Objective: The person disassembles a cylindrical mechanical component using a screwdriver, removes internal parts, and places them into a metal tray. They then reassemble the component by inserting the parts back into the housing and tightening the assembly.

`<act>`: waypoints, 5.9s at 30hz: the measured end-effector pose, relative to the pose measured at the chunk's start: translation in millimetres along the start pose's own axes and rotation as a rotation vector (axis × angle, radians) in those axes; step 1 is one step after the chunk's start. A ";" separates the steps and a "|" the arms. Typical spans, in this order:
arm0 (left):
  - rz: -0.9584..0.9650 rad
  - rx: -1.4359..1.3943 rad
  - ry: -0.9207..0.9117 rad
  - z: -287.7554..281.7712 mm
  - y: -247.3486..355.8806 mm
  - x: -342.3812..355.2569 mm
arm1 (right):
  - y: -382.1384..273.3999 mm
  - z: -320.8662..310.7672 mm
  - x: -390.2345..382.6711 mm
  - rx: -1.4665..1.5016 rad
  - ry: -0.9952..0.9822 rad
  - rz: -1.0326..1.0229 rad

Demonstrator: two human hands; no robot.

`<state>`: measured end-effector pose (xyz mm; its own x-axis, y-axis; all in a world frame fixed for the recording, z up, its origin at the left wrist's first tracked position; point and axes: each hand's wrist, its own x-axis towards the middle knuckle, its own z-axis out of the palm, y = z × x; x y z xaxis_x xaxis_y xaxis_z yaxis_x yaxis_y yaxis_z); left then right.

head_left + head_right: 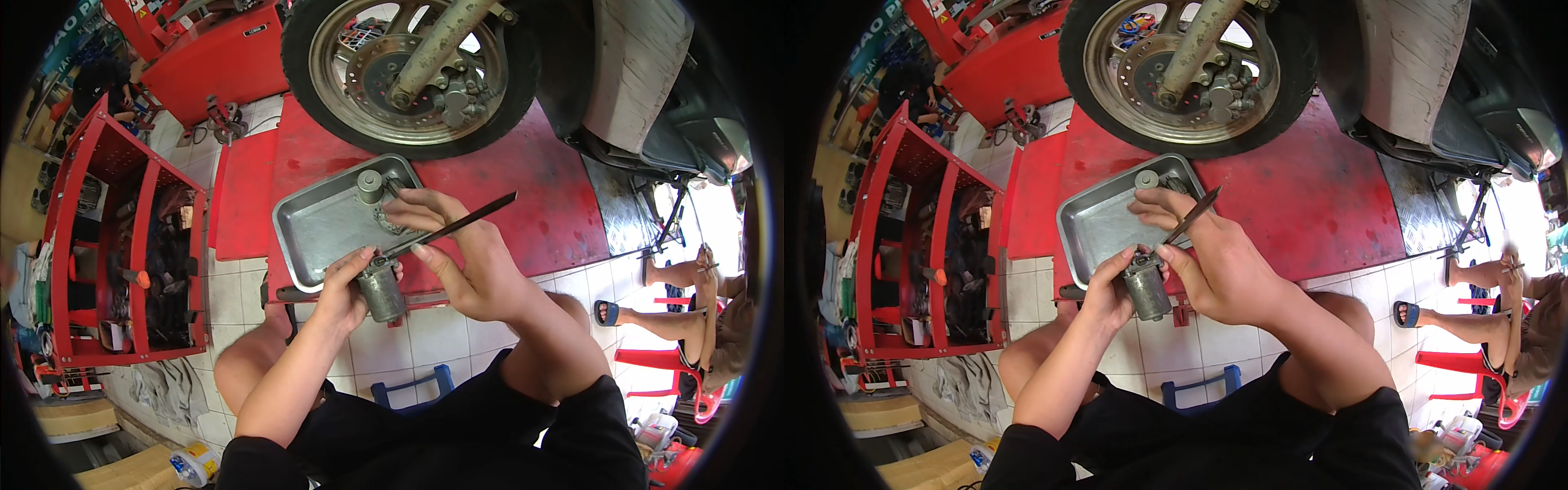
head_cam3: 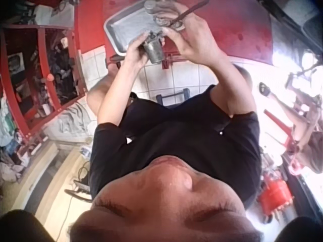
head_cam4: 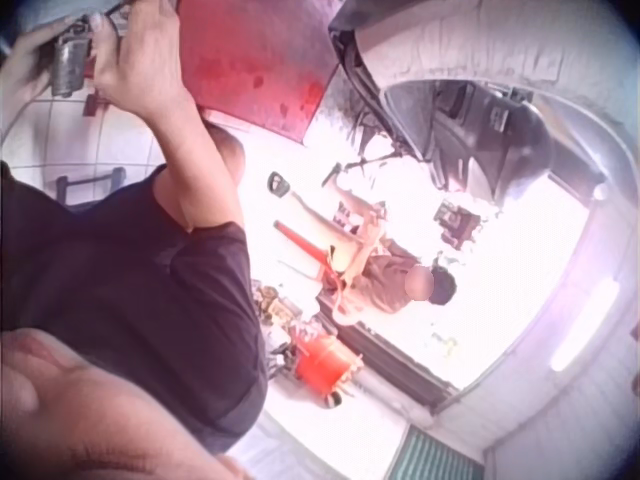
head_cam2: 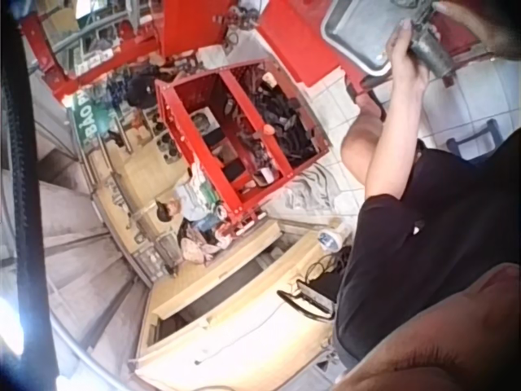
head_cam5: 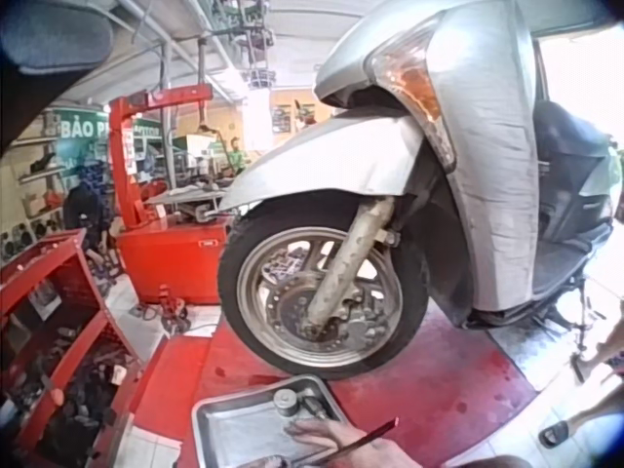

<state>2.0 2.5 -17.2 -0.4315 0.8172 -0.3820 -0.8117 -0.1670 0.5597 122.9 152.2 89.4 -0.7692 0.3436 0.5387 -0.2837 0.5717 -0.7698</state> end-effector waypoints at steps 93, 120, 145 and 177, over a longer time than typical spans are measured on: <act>0.136 -0.175 -0.271 -26.5 71.2 -16.6 | 77.1 -3.3 13.4 -0.069 -0.668 0.620; 0.129 0.053 -0.098 -22.6 7.8 10.0 | 42.9 45.0 -22.4 0.021 -0.097 0.175; 0.064 0.084 -0.106 -37.7 -3.5 10.4 | 22.3 36.8 -29.4 -0.157 -0.244 0.330; 0.018 -0.039 -0.089 -27.3 3.0 -5.9 | 38.6 42.7 -24.9 -0.011 -0.173 0.032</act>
<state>-8.6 -17.9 -33.3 -0.4110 0.8594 -0.3041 -0.8197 -0.2024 0.5358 106.7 133.9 31.6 -0.8650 0.2290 0.4465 -0.2521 0.5711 -0.7812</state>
